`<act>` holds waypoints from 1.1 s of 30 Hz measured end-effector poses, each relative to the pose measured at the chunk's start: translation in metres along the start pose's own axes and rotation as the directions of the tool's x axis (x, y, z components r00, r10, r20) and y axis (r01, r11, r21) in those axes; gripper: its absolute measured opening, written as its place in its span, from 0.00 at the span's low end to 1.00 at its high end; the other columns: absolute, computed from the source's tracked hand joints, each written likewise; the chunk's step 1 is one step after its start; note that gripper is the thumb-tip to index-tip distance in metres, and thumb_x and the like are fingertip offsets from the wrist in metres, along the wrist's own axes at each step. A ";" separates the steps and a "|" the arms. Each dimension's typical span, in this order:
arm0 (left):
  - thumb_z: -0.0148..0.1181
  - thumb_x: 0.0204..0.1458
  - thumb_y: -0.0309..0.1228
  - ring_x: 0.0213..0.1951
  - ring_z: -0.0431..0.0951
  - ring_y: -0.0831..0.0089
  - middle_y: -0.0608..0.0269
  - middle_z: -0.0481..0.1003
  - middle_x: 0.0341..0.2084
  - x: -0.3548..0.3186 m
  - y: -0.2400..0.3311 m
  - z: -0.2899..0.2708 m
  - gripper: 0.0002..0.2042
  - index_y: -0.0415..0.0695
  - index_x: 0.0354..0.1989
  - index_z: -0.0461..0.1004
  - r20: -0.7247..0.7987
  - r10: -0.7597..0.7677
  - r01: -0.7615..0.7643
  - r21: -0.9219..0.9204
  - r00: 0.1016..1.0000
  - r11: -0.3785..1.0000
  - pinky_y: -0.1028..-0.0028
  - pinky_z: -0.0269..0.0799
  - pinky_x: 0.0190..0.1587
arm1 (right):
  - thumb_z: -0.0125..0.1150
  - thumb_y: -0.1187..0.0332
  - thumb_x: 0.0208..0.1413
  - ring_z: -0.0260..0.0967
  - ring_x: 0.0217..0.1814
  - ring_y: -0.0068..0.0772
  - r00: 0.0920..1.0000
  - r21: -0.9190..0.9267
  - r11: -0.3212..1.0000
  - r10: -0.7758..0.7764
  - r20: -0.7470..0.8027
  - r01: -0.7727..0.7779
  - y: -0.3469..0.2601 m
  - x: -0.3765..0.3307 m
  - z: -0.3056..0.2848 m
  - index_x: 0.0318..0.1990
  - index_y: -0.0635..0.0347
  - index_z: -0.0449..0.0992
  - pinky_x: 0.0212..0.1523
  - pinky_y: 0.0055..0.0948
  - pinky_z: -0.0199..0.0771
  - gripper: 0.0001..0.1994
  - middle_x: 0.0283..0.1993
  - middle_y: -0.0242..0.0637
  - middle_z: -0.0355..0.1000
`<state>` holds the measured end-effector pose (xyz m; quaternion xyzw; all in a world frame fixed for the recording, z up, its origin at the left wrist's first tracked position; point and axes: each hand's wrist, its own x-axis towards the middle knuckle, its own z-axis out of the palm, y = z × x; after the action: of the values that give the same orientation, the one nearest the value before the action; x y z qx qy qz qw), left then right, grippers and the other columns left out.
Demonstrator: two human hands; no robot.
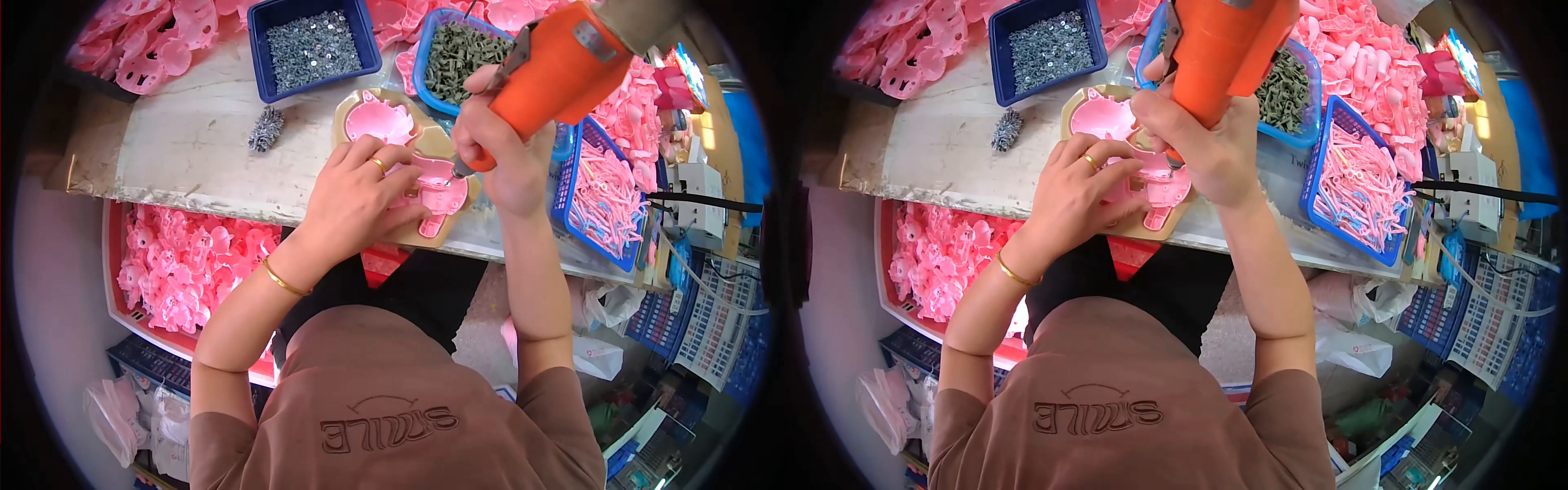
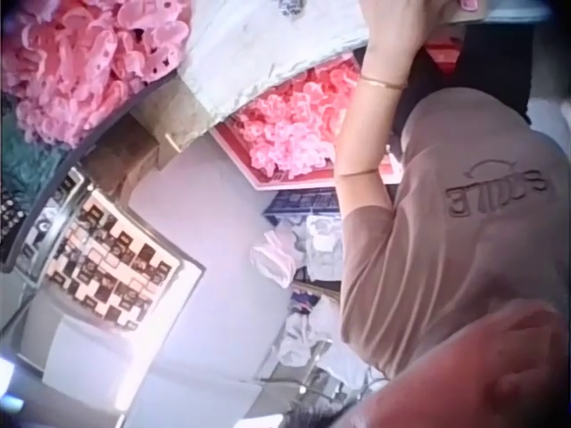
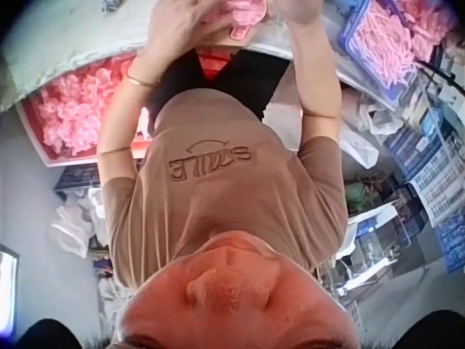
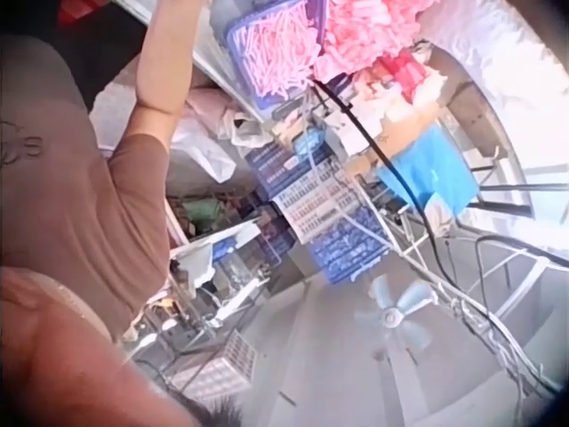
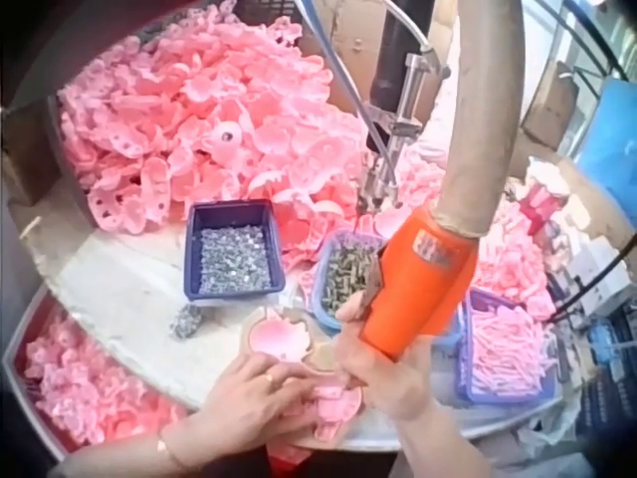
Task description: Assembling plastic toy ponies by manually attaching hair and accessories and using pneumatic tools for fastening.
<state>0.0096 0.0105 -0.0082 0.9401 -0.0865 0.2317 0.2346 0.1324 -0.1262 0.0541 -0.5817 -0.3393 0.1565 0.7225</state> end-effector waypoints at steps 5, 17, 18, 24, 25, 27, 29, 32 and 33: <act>0.70 0.41 0.41 0.46 0.71 0.69 0.71 0.75 0.42 -0.001 0.001 0.001 0.15 0.49 0.35 0.79 0.024 0.001 -0.001 0.006 1.000 1.000 0.68 0.67 0.47 | 0.58 0.77 0.54 0.60 0.17 0.19 0.999 0.005 0.999 -0.037 -0.025 0.037 0.004 -0.007 0.001 0.40 0.66 0.68 0.18 0.21 0.59 0.08 0.24 0.32 0.66; 0.70 0.43 0.41 0.45 0.71 0.69 0.71 0.75 0.41 0.000 0.003 0.002 0.14 0.48 0.34 0.79 0.036 -0.006 0.005 0.032 0.999 0.999 0.68 0.67 0.47 | 0.63 0.77 0.54 0.65 0.20 0.17 0.995 -0.052 0.996 -0.079 -0.062 0.075 0.009 -0.010 0.013 0.43 0.66 0.69 0.20 0.18 0.63 0.11 0.25 0.31 0.68; 0.70 0.43 0.41 0.46 0.72 0.68 0.70 0.75 0.41 0.000 0.003 0.002 0.14 0.47 0.35 0.78 0.043 -0.007 0.005 0.033 0.999 0.999 0.68 0.67 0.48 | 0.63 0.77 0.54 0.65 0.20 0.17 0.994 -0.054 0.995 -0.087 -0.060 0.084 0.005 -0.007 0.013 0.43 0.66 0.69 0.20 0.18 0.63 0.11 0.25 0.31 0.68; 0.68 0.47 0.40 0.51 0.72 0.62 0.66 0.75 0.47 -0.006 0.008 0.000 0.17 0.46 0.42 0.78 -0.030 -0.058 0.057 -0.020 0.998 0.998 0.62 0.68 0.54 | 0.63 0.68 0.60 0.72 0.34 0.20 0.982 0.032 0.982 -0.186 0.022 0.185 -0.026 0.027 0.041 0.52 0.69 0.71 0.35 0.23 0.72 0.16 0.30 0.29 0.72; 0.68 0.47 0.40 0.51 0.72 0.62 0.66 0.75 0.47 -0.006 0.009 -0.001 0.17 0.46 0.42 0.78 -0.035 -0.051 0.051 -0.016 0.998 0.999 0.62 0.68 0.54 | 0.63 0.69 0.61 0.71 0.33 0.20 0.931 -0.113 0.925 -0.362 0.037 0.364 -0.032 0.038 0.048 0.53 0.68 0.71 0.33 0.22 0.72 0.17 0.33 0.31 0.73; 0.68 0.48 0.39 0.54 0.71 0.59 0.62 0.75 0.49 -0.012 0.006 -0.005 0.16 0.45 0.43 0.78 -0.028 -0.084 0.084 -0.005 0.996 0.996 0.60 0.68 0.57 | 0.63 0.70 0.61 0.71 0.31 0.20 0.847 -0.230 0.816 -0.524 0.091 0.530 -0.050 0.054 0.057 0.55 0.67 0.70 0.31 0.21 0.72 0.17 0.37 0.33 0.75; 0.68 0.49 0.38 0.55 0.71 0.58 0.61 0.75 0.50 -0.023 0.001 -0.009 0.16 0.45 0.43 0.78 -0.025 -0.106 0.106 -0.006 0.994 0.994 0.60 0.68 0.57 | 0.61 0.68 0.63 0.71 0.41 0.26 0.937 -0.408 0.849 -0.344 0.055 0.336 -0.088 0.057 0.049 0.57 0.70 0.69 0.44 0.24 0.71 0.19 0.42 0.36 0.75; 0.68 0.49 0.37 0.57 0.69 0.56 0.58 0.73 0.53 -0.017 0.009 -0.009 0.15 0.46 0.44 0.78 -0.016 -0.061 0.060 -0.031 0.998 0.998 0.60 0.67 0.59 | 0.57 0.64 0.65 0.72 0.52 0.29 0.843 -0.589 0.649 -0.526 0.110 0.482 -0.126 0.074 -0.020 0.60 0.72 0.69 0.56 0.26 0.69 0.22 0.49 0.38 0.75; 0.68 0.48 0.36 0.58 0.68 0.55 0.58 0.72 0.55 -0.022 0.009 -0.009 0.15 0.47 0.44 0.78 -0.003 -0.069 0.069 -0.007 0.998 0.998 0.59 0.67 0.60 | 0.57 0.62 0.66 0.71 0.52 0.26 0.571 -0.496 0.405 -0.784 0.243 0.768 -0.106 0.113 -0.047 0.60 0.70 0.69 0.55 0.24 0.69 0.22 0.49 0.37 0.75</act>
<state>-0.0159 0.0084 -0.0079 0.9413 -0.0544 0.2249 0.2459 0.2277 -0.1193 0.1847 -0.5407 -0.5885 -0.3094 0.5153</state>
